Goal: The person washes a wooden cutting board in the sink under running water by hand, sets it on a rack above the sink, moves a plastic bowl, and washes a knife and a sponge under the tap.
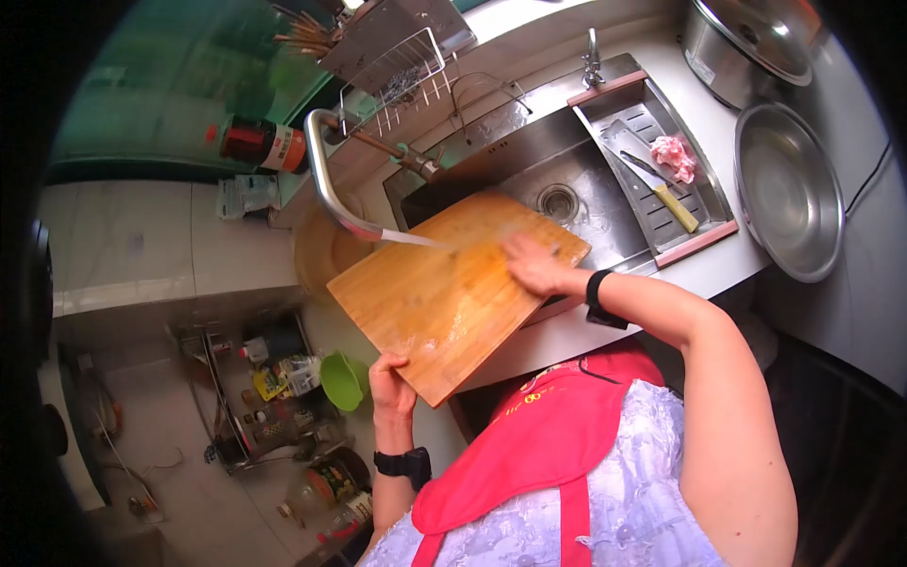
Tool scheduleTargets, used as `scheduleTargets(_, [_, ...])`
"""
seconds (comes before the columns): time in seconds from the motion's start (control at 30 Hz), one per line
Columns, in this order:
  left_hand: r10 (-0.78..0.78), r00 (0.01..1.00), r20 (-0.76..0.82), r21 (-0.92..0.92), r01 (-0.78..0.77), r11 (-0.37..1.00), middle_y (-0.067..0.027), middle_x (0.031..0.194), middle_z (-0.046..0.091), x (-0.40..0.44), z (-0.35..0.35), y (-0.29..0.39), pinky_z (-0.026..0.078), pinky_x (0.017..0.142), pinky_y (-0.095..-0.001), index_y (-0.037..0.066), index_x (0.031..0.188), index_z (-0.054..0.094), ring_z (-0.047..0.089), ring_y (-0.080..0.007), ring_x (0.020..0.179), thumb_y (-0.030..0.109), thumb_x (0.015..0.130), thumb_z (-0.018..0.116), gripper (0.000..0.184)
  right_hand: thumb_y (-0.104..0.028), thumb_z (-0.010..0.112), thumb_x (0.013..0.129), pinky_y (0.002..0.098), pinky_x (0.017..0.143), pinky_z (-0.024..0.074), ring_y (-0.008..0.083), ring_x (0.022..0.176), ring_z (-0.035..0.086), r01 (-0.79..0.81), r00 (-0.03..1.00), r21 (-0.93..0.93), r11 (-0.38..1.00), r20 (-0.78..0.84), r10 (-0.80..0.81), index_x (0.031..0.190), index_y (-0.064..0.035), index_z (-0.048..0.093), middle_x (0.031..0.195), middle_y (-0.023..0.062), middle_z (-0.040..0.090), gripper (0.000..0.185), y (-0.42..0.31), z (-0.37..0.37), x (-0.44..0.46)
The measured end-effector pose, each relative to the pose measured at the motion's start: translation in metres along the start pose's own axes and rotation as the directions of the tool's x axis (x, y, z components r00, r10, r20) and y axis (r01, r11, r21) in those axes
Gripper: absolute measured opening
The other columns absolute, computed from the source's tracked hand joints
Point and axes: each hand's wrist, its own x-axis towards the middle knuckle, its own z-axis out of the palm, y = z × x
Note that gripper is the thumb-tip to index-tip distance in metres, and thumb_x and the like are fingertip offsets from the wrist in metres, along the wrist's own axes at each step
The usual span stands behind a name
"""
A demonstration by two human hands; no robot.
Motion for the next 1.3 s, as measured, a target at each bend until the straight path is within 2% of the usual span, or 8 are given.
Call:
scheduleTargets(0.13, [0.027, 1.000, -0.007, 0.016, -0.027, 1.000, -0.0158, 0.128, 0.055, 0.004, -0.011, -0.004, 0.042, 0.107, -0.0449, -0.004, 0.131, 0.044, 0.053, -0.0327, 0.121, -0.006, 0.069, 0.049, 0.063, -0.043, 0.030, 0.100, 0.0478, 0.120, 0.0089, 0.0380, 0.148, 0.012, 0.383, 0.918, 0.197, 0.903, 0.028, -0.396, 0.155, -0.0086, 0.018, 0.159, 0.0215, 0.015, 0.066, -0.128, 0.010, -0.015])
scheduleTargets(0.23, [0.032, 0.999, -0.001, 0.001, -0.032, 0.999, -0.0161, 0.128, 0.056, -0.002, -0.020, -0.003, 0.041, 0.108, -0.0453, -0.004, 0.132, 0.045, 0.054, -0.0328, 0.121, -0.004, 0.069, 0.048, 0.063, -0.038, 0.029, 0.101, 0.0508, 0.118, 0.0160, 0.0393, 0.146, 0.016, 0.459, 0.874, 0.138, 0.878, 0.108, -0.474, 0.154, -0.0087, 0.019, 0.159, 0.0216, 0.015, 0.062, -0.173, -0.001, -0.024])
scheduleTargets(0.53, [0.035, 0.995, -0.088, -0.014, -0.036, 0.999, -0.0163, 0.126, 0.058, -0.007, -0.081, -0.027, 0.041, 0.108, -0.0457, -0.006, 0.129, 0.047, 0.055, -0.0332, 0.119, -0.003, 0.067, 0.049, 0.062, -0.032, 0.038, 0.098, 0.0520, 0.117, 0.0195, 0.0398, 0.144, 0.021, 0.027, 0.995, -0.263, 0.964, -0.083, -0.050, 0.151, -0.0104, 0.027, 0.155, 0.0214, 0.025, 0.058, 0.008, 0.033, 0.038])
scheduleTargets(0.63, [0.018, 0.998, -0.062, -0.044, -0.020, 0.999, -0.0166, 0.125, 0.058, -0.013, -0.088, -0.028, 0.041, 0.108, -0.0459, -0.005, 0.130, 0.047, 0.055, -0.0332, 0.119, -0.003, 0.068, 0.049, 0.062, -0.032, 0.038, 0.099, 0.0509, 0.118, 0.0179, 0.0410, 0.143, 0.021, -0.105, 0.993, -0.435, 0.894, 0.009, 0.121, 0.150, -0.0091, 0.030, 0.155, 0.0216, 0.025, 0.057, 0.031, 0.009, 0.063])
scheduleTargets(0.73, [-0.004, 0.999, -0.038, -0.059, 0.001, 0.998, -0.0166, 0.125, 0.058, -0.007, -0.096, -0.031, 0.041, 0.107, -0.0458, -0.006, 0.132, 0.046, 0.056, -0.0330, 0.119, -0.002, 0.071, 0.050, 0.062, -0.034, 0.039, 0.099, 0.0492, 0.119, 0.0170, 0.0404, 0.144, 0.020, -0.122, 0.949, -0.156, 0.980, -0.307, 0.070, 0.149, -0.0093, 0.032, 0.155, 0.0214, 0.025, 0.056, 0.015, 0.021, 0.082])
scheduleTargets(0.9, [-0.102, 0.991, -0.081, -0.083, 0.095, 0.992, -0.0162, 0.129, 0.057, -0.005, -0.101, -0.036, 0.041, 0.107, -0.0457, -0.004, 0.135, 0.044, 0.055, -0.0323, 0.121, 0.002, 0.082, 0.054, 0.054, -0.036, 0.040, 0.098, 0.0477, 0.119, 0.0147, 0.0386, 0.145, 0.018, 0.106, 0.961, -0.321, 0.941, -0.212, -0.180, 0.150, -0.0086, 0.031, 0.157, 0.0211, 0.022, 0.060, -0.053, 0.051, 0.080])
scheduleTargets(1.13, [-0.148, 0.985, -0.089, -0.081, 0.141, 0.987, -0.0161, 0.130, 0.057, -0.001, -0.093, -0.034, 0.042, 0.106, -0.0467, -0.003, 0.134, 0.045, 0.055, -0.0323, 0.121, 0.007, 0.089, 0.053, 0.047, -0.032, 0.043, 0.097, 0.0483, 0.119, 0.0136, 0.0357, 0.147, 0.017, 0.411, 0.910, -0.090, 0.907, -0.013, -0.413, 0.152, -0.0086, 0.026, 0.157, 0.0187, 0.022, 0.062, -0.172, 0.056, 0.007])
scheduleTargets(1.3, [-0.181, 0.978, -0.103, -0.104, 0.171, 0.980, -0.0168, 0.131, 0.056, 0.003, -0.118, -0.045, 0.043, 0.106, -0.0464, -0.004, 0.133, 0.046, 0.055, -0.0322, 0.121, 0.007, 0.088, 0.052, 0.047, -0.029, 0.042, 0.097, 0.0497, 0.114, 0.0236, 0.0362, 0.143, 0.026, 0.273, 0.955, -0.301, 0.914, -0.026, -0.294, 0.150, -0.0087, 0.031, 0.152, 0.0185, 0.033, 0.058, -0.097, 0.026, 0.035])
